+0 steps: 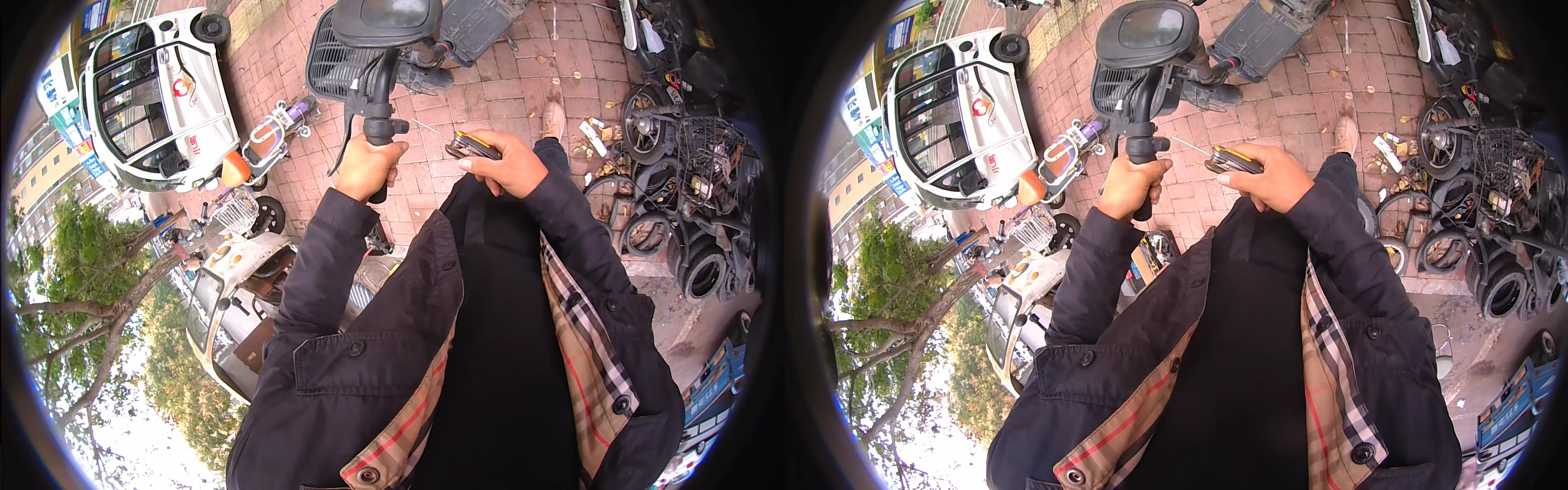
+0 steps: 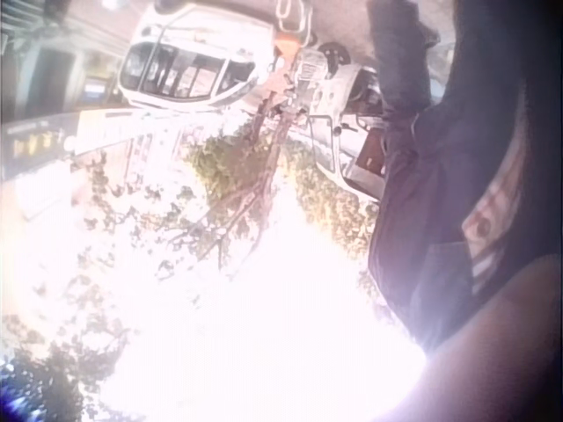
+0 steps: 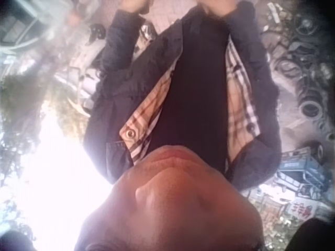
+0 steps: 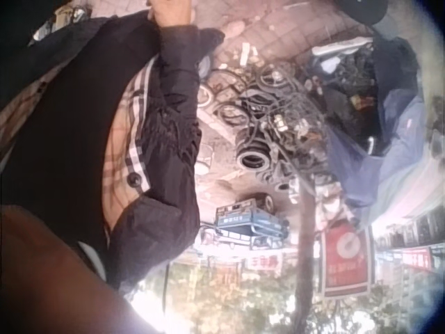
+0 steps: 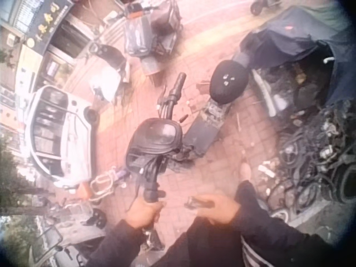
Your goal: The person uses a multi-tool and a screwdriver to adjust the handlebar and brake components of a parked electric scooter. They repeatedly tighten and loosen fasteners on the left and right handlebar areas while occasionally retrieving tools from a nearby cabinet.
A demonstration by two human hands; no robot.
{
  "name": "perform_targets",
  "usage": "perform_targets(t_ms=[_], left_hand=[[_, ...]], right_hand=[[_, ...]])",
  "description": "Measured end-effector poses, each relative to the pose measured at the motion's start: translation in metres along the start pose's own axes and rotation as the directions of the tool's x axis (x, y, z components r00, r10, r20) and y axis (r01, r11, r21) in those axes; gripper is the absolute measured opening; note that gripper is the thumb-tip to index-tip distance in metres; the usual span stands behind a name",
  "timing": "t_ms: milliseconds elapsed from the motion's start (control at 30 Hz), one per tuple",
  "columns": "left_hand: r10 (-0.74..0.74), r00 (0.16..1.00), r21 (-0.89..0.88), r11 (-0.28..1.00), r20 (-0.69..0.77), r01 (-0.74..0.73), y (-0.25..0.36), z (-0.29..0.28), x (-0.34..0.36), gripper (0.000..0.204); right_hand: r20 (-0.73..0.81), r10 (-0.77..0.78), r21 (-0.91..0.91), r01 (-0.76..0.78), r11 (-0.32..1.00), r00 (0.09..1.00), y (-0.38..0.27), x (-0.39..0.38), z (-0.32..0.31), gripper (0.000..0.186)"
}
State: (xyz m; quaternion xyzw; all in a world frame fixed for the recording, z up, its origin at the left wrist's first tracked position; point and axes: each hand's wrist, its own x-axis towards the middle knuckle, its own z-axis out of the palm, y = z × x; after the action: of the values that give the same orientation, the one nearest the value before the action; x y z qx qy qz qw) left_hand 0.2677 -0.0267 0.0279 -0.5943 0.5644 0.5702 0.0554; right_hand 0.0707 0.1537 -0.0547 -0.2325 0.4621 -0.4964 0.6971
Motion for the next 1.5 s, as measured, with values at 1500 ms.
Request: perform_targets(t_ms=[1500], left_hand=[[0.037, 0.991, 0.015, 0.999, -0.125, -0.036, -0.002, 0.012, -0.004, 0.02]], right_hand=[[0.088, -0.389, -0.725, 0.326, 0.606, 0.917, -0.072, 0.012, -0.011, 0.039]])
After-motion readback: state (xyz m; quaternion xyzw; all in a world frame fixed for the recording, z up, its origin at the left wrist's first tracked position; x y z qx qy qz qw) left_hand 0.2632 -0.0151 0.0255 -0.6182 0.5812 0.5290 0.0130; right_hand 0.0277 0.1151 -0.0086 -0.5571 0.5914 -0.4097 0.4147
